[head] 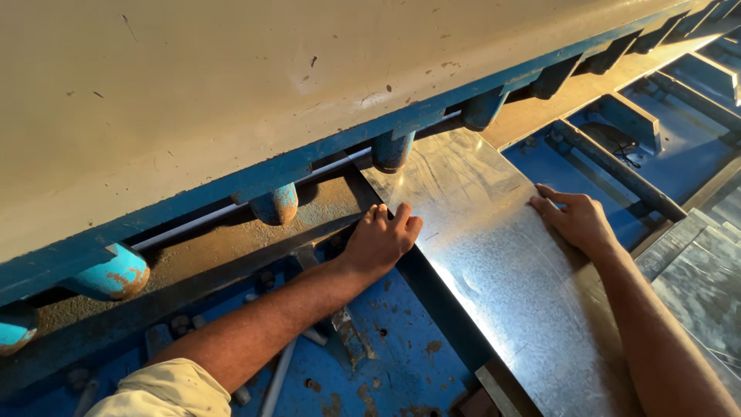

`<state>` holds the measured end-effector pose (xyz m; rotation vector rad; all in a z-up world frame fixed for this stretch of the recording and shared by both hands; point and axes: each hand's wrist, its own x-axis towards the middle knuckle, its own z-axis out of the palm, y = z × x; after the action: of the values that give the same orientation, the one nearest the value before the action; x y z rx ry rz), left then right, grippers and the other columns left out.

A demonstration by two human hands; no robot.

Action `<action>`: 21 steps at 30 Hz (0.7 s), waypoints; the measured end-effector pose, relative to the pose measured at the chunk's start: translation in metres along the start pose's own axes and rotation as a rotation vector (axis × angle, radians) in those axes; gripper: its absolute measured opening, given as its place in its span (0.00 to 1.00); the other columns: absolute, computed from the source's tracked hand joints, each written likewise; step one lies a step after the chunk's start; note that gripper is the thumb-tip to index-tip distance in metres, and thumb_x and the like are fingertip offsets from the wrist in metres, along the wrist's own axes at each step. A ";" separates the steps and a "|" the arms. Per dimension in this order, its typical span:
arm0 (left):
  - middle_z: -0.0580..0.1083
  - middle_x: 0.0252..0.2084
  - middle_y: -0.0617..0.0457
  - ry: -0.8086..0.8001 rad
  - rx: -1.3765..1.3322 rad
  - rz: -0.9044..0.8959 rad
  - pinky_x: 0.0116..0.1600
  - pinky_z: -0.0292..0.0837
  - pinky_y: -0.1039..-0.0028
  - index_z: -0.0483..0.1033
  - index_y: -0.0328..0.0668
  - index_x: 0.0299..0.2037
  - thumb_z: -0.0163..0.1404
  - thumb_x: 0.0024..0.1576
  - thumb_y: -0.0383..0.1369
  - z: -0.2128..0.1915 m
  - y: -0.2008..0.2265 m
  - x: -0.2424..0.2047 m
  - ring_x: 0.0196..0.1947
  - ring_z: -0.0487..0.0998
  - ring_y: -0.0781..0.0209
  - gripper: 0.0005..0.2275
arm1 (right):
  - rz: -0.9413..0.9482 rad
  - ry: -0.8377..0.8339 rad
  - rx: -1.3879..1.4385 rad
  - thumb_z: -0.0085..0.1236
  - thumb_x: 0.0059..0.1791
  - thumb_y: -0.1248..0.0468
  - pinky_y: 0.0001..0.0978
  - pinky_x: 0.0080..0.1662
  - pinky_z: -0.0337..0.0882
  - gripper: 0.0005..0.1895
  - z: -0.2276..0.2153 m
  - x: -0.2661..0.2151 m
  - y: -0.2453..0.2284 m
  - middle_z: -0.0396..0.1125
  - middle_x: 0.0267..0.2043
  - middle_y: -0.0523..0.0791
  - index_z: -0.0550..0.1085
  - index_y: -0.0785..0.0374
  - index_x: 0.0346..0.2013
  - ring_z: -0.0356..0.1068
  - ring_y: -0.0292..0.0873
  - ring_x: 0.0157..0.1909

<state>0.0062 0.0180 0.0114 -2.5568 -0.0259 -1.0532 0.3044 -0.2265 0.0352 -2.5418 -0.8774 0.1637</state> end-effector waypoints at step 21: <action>0.71 0.37 0.48 -0.047 0.025 0.021 0.36 0.81 0.68 0.71 0.37 0.32 0.60 0.50 0.24 0.018 -0.009 -0.002 0.36 0.82 0.46 0.08 | 0.049 0.014 0.002 0.55 0.51 0.40 0.48 0.48 0.78 0.29 0.006 0.007 -0.011 0.77 0.42 0.59 0.73 0.40 0.66 0.79 0.56 0.40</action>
<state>0.0151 0.0328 0.0012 -2.5539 -0.0246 -0.9789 0.3026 -0.2119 0.0348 -2.5609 -0.8095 0.1611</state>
